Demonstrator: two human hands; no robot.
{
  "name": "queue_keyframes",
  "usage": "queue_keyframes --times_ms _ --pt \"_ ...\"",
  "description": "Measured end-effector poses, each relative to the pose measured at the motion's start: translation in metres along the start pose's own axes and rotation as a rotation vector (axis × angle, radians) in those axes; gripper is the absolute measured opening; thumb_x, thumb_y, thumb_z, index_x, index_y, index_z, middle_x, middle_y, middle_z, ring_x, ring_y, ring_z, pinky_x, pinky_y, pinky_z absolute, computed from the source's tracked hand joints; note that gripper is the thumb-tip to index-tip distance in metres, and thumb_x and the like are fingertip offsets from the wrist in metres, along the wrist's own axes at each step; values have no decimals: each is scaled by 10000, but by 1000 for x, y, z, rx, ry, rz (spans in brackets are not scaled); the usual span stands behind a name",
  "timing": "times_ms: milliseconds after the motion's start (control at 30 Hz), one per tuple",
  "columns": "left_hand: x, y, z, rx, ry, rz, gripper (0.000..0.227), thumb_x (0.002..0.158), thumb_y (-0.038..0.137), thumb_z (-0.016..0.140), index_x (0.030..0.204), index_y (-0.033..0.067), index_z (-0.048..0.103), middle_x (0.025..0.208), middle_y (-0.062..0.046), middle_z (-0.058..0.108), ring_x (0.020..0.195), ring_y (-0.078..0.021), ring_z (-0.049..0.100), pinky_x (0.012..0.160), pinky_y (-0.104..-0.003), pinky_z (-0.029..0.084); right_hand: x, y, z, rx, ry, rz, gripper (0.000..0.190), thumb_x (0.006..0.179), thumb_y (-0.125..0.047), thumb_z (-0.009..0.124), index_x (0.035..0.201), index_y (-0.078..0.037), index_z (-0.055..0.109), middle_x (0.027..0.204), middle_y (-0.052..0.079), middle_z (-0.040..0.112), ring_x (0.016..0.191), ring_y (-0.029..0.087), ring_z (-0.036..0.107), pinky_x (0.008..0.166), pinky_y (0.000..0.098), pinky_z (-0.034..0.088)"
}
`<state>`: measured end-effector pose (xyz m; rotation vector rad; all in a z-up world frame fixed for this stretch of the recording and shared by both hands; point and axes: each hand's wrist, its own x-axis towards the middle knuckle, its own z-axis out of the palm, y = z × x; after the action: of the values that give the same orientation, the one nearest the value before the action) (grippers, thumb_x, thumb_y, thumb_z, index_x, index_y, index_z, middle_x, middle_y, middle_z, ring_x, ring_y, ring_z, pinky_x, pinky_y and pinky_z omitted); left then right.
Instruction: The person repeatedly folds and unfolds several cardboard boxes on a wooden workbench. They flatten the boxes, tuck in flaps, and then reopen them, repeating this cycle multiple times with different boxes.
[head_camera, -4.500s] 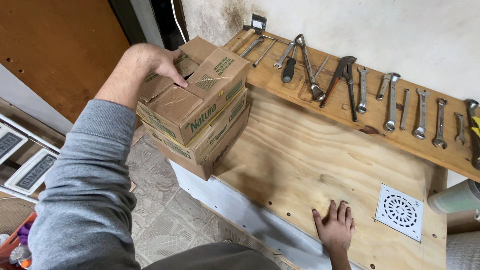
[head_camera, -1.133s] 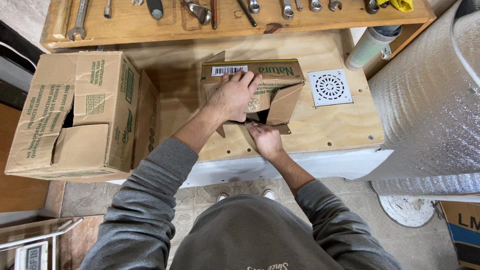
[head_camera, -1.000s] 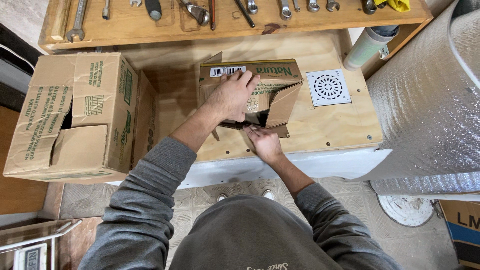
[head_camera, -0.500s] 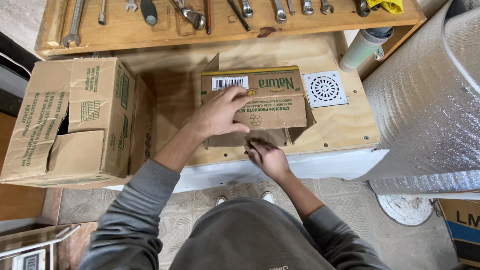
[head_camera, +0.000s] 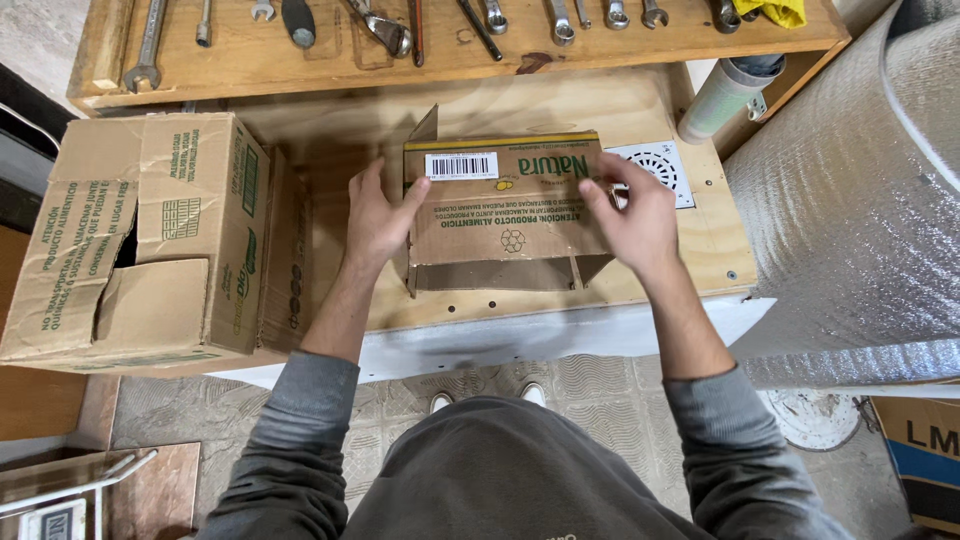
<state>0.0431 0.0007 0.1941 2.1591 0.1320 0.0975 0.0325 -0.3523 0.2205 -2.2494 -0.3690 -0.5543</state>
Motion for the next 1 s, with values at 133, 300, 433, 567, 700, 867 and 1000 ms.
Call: queue_keyframes --times_ms 133,300,433,567,700,867,1000 --pt "38 -28 16 -85 -36 -113 1025 925 726 638 1559 -20 334 1526 -355 334 1456 -484 369 1198 -564 324 44 39 19 -109 -78 231 607 942 -398 769 1361 15 616 1247 253 667 1128 428 664 939 502 556" --pt "40 -22 29 -112 -206 -294 1164 899 844 587 1610 0 217 1564 -316 381 1451 -427 398 1187 -570 334 55 75 45 -81 -386 636 960 938 -766 585 1545 -38 433 1444 255 565 1355 412 525 1112 535 424" --pt "17 -34 36 -148 -219 -263 968 971 709 599 1558 -2 304 1402 -293 517 1281 -395 552 1078 -553 437 28 87 47 40 -426 679 913 958 -714 589 1535 -24 432 1424 245 582 1359 402 524 1111 532 421" --pt "-35 -25 14 -202 -221 -154 935 942 581 676 1525 -65 333 1407 -361 495 1280 -466 542 1074 -564 461 -14 63 23 292 -314 620 818 965 -448 686 1529 54 373 1391 342 546 1326 473 523 1072 582 444" --pt "-72 -24 1 -301 -179 -59 1109 820 439 796 1577 -100 193 1540 -434 318 1435 -573 323 1173 -619 356 -55 41 2 497 -166 509 895 877 -166 774 1557 96 256 1390 393 485 1319 515 487 1074 630 423" --pt "-91 -12 -9 -268 -93 72 1099 770 262 844 1596 -38 185 1543 -391 356 1441 -535 336 1195 -585 338 -67 15 4 484 -44 413 1006 771 -35 854 1570 30 246 1288 352 556 1157 470 588 809 527 553" --pt "-90 -23 -2 -172 -73 92 1148 754 245 858 1639 91 144 1600 -301 335 1462 -478 335 1223 -563 299 -75 15 21 360 -17 421 1105 690 -88 916 1573 31 262 1329 391 565 1236 528 565 953 571 538"
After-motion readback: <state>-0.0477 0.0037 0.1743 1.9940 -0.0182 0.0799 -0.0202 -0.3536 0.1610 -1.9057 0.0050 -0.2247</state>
